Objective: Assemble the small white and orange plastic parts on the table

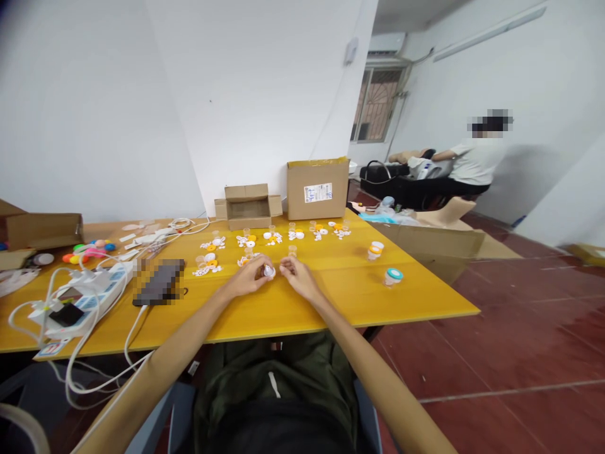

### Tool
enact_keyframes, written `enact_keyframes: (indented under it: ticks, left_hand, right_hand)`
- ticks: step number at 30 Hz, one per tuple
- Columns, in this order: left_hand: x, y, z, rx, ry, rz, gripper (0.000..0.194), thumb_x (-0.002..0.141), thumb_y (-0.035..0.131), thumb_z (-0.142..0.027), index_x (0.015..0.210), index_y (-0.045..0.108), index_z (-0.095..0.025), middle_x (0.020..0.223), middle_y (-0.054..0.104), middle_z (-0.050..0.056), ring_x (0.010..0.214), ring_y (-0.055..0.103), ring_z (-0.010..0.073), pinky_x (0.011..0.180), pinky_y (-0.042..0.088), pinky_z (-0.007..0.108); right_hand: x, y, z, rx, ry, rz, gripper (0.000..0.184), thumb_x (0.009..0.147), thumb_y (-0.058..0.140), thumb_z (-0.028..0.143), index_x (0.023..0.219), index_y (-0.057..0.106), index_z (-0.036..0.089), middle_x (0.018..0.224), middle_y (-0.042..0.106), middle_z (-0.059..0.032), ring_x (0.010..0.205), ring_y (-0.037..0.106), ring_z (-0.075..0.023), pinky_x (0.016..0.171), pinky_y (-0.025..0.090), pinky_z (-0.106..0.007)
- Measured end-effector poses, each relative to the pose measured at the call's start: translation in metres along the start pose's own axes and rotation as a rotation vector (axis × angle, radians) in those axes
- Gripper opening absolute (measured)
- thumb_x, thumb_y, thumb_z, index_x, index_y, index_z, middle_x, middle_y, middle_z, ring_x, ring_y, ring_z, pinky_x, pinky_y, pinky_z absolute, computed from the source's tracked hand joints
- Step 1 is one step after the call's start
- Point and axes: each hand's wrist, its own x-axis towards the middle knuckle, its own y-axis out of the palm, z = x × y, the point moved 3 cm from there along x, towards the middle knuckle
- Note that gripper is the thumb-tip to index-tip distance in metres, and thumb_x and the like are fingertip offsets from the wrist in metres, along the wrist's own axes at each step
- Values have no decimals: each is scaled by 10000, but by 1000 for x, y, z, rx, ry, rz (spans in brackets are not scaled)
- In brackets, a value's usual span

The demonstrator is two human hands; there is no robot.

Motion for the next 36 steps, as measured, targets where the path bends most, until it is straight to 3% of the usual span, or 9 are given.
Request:
enact_keyframes:
  ticks: [3, 7, 12, 17, 27, 36]
  left_hand:
    - [2, 0, 1, -58, 32, -47, 148, 837, 634, -165, 974, 604, -214, 1035, 629, 52, 957, 598, 196, 880, 493, 331]
    - [2, 2, 4, -97, 7, -80, 135, 848, 642, -174, 974, 609, -211, 1064, 617, 58, 937, 588, 189, 830, 498, 315]
    - [2, 2, 4, -74, 4, -98, 158, 844, 671, -209, 995, 623, -215, 1056, 604, 52, 901, 569, 184, 802, 497, 311]
    - [1, 1, -1, -5, 13, -88, 165, 857, 586, -150, 1001, 623, -220, 1016, 606, 49, 865, 569, 178, 799, 495, 308]
    - [2, 0, -2, 77, -25, -87, 133, 846, 537, -119, 870, 622, -218, 843, 627, 18, 793, 585, 177, 797, 491, 310]
    - [2, 1, 1, 120, -52, -77, 156, 881, 544, -149, 898, 685, -212, 793, 666, 19, 764, 607, 175, 779, 500, 296]
  right_hand:
    - [1, 11, 7, 163, 57, 100, 253, 827, 694, 446, 970, 679, 238, 968, 768, -40, 859, 732, -199, 852, 622, -391]
    - [1, 17, 12, 292, 131, 164, 329, 814, 733, 495, 1020, 705, 240, 1038, 767, -56, 906, 739, -209, 859, 632, -406]
    - [1, 16, 11, 356, 159, 124, 381, 779, 777, 539, 1005, 722, 237, 999, 763, -61, 846, 740, -211, 830, 647, -424]
    - [1, 16, 9, 352, 179, 69, 413, 754, 784, 582, 962, 720, 231, 897, 747, -49, 803, 733, -206, 797, 654, -405]
    - [-2, 19, 22, 224, 147, 112, 498, 751, 704, 703, 857, 708, 216, 794, 720, -33, 694, 702, -177, 665, 626, -325]
    - [-2, 20, 23, 326, 185, 100, 523, 634, 821, 687, 828, 699, 217, 794, 709, -16, 740, 682, -162, 744, 611, -323]
